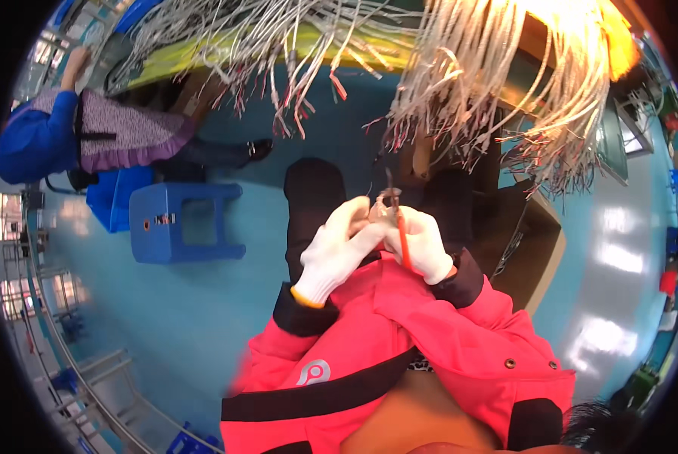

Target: Trimming and organizing electrical wires at a manual assembly station in a factory.

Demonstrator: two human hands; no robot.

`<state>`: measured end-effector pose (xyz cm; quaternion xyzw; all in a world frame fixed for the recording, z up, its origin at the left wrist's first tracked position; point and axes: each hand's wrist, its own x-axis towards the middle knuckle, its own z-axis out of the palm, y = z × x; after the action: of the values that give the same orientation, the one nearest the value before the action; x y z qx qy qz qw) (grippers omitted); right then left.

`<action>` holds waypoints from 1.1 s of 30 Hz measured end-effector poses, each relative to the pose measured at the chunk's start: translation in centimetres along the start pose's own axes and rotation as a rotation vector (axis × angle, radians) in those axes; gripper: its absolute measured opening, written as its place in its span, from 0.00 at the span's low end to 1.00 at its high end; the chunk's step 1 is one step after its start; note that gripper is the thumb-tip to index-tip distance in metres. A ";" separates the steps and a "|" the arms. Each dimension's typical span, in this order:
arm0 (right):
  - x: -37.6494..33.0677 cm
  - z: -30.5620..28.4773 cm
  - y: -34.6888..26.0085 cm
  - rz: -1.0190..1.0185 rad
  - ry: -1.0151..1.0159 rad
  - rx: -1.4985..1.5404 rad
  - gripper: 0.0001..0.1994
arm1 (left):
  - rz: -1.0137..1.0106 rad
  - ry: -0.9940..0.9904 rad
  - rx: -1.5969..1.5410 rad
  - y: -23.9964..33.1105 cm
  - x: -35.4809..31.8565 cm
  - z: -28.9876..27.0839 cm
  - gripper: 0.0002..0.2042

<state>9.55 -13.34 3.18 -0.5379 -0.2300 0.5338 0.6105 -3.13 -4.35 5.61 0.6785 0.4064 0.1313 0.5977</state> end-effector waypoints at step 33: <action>-3.8 -5.2 -5.2 0.315 -0.641 -0.369 0.16 | -0.571 -0.758 -0.531 0.6 -2.7 -2.8 0.12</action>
<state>14.84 -18.14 7.33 -0.4732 -0.4154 0.7116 0.3116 -6.46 -4.29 7.73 0.3665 0.2835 -0.1918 0.8652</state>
